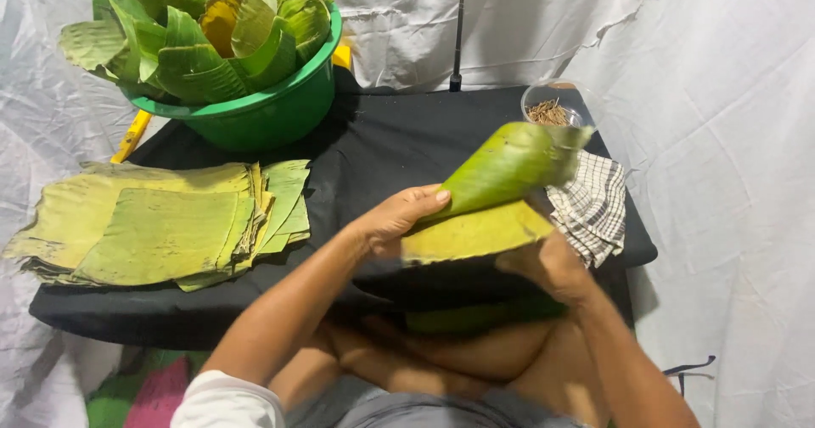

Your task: The person is cleaning banana leaves with a cloth and folding them into cones, securing the shape with small wooden sticks.

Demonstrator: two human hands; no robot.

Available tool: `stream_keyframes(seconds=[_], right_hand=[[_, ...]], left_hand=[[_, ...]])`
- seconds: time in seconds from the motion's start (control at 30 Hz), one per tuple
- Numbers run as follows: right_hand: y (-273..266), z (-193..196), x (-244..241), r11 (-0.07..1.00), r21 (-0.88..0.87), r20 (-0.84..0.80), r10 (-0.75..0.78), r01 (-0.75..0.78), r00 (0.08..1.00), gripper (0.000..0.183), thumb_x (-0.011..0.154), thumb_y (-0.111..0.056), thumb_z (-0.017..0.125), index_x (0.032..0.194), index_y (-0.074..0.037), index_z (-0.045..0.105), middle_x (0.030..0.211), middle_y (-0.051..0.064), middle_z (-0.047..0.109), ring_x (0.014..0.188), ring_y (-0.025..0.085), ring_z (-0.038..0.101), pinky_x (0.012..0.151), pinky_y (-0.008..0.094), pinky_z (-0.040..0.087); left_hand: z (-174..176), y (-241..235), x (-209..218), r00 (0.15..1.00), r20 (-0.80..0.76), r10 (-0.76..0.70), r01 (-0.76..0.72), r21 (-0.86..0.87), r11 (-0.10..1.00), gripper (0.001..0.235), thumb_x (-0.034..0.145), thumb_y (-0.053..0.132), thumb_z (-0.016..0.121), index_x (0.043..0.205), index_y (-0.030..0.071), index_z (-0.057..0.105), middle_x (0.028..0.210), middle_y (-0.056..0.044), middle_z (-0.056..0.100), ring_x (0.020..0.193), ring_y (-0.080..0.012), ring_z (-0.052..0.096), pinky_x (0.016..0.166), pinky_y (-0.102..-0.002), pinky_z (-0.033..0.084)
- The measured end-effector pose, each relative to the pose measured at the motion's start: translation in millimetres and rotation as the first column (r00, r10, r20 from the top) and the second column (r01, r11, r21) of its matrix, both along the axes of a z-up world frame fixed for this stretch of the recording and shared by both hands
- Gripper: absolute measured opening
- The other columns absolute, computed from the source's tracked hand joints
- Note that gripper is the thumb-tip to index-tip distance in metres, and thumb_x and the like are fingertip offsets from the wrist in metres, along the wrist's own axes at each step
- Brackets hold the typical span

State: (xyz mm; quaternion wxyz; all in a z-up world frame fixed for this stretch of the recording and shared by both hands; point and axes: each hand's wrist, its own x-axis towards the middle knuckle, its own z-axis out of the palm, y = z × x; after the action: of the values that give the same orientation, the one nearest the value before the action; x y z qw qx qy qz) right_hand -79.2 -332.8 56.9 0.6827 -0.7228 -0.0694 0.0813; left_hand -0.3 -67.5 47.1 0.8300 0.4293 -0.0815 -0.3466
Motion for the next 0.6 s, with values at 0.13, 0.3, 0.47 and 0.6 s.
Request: stream_keyframes(seconds=[0.13,0.3,0.47,0.6], right_hand=[[17,-41,18,0.985,0.169,-0.012,-0.028,0.03,1.0,0.076,0.074,0.004,0.076,0.144,-0.004,0.049,0.126,0.014,0.065,0.106,0.029,0.066,0.091,0.043,0.056],[54,-90,49,0.776,0.62,-0.096,-0.077,0.12,0.992,0.085,0.09,-0.021,0.068,0.163,-0.011,0.025,0.148,0.026,0.042,0.114,0.05,0.06,0.086,0.071,0.056],[81,-25,25,0.699,0.65,-0.234,-0.187,0.297,0.954,0.045,0.099,-0.013,0.063,0.142,-0.002,0.056,0.123,0.018,0.066,0.108,0.033,0.067,0.094,0.056,0.056],[70,-29,31,0.66,0.673,-0.336,-0.13,0.334,0.933,0.028,0.098,-0.013,0.068,0.123,-0.001,0.067,0.106,0.021,0.072,0.092,0.034,0.072,0.08,0.053,0.06]], left_hand=[[-5,-30,-16,0.982,0.066,0.175,-0.174,-0.026,0.984,0.056,0.099,0.025,0.07,0.146,0.003,0.052,0.094,-0.026,0.073,0.069,-0.0334,0.076,0.057,-0.042,0.066],[30,-53,-58,0.663,0.728,0.174,-0.605,0.384,0.698,0.063,0.104,0.02,0.055,0.161,0.015,0.029,0.134,-0.042,0.055,0.129,-0.0577,0.048,0.107,-0.065,0.045],[-17,-50,-55,0.51,0.859,0.05,-0.689,0.373,0.621,0.046,0.105,0.025,0.042,0.15,0.011,0.044,0.124,-0.022,0.054,0.121,-0.0411,0.054,0.108,-0.054,0.043],[-19,-34,-41,0.439,0.898,-0.03,-0.706,0.366,0.607,0.041,0.104,0.03,0.04,0.13,0.01,0.065,0.119,-0.016,0.052,0.118,-0.0333,0.051,0.108,-0.044,0.043]])
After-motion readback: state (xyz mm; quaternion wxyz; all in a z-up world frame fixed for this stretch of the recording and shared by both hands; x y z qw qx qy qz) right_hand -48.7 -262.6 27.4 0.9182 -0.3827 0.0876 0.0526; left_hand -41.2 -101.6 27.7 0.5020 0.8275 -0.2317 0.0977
